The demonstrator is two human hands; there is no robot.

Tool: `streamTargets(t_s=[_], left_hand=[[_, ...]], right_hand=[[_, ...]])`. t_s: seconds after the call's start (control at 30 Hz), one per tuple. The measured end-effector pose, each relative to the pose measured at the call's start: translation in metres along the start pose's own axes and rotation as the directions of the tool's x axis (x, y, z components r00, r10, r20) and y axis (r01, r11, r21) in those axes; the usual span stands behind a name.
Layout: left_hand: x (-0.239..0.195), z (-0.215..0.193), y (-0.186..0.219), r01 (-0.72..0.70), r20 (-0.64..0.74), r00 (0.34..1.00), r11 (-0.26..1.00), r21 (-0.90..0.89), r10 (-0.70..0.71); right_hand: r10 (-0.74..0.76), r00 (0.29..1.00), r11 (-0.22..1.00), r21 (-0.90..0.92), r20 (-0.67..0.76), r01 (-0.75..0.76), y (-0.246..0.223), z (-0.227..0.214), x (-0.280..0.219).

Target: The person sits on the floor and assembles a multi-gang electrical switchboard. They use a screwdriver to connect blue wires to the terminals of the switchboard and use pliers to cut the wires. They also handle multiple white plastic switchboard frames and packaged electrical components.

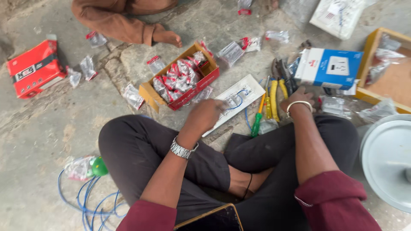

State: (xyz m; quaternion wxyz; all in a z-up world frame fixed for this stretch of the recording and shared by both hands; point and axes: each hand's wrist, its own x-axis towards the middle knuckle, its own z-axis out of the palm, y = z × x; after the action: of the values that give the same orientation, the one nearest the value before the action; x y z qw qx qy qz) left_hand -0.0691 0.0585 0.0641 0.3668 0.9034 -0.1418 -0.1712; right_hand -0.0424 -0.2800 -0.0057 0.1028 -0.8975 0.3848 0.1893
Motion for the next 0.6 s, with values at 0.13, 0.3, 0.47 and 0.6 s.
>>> streamTargets(t_s=[0.13, 0.3, 0.47, 0.6], left_hand=[[-0.006, -0.021, 0.012, 0.026, -0.208, 0.977, 0.995, -0.101, -0.047], [-0.001, -0.026, 0.009, -0.136, -0.427, 0.902, 0.983, -0.123, 0.071], [0.022, -0.020, 0.012, -0.159, -0.450, 0.890, 0.972, -0.170, 0.067], [0.034, -0.019, 0.014, -0.216, -0.451, 0.888, 0.949, -0.232, 0.092]], right_hand=[[0.028, 1.000, 0.983, 0.181, 0.003, -0.028, 0.010, 0.011, 0.030], [-0.833, 0.515, 0.547, -0.167, -0.202, 0.820, 0.036, 0.002, 0.025], [-0.770, 0.597, 0.204, 0.973, 0.227, -0.107, 0.016, -0.011, -0.066], [-0.769, 0.459, 0.432, 0.891, 0.445, -0.141, -0.022, -0.024, -0.123]])
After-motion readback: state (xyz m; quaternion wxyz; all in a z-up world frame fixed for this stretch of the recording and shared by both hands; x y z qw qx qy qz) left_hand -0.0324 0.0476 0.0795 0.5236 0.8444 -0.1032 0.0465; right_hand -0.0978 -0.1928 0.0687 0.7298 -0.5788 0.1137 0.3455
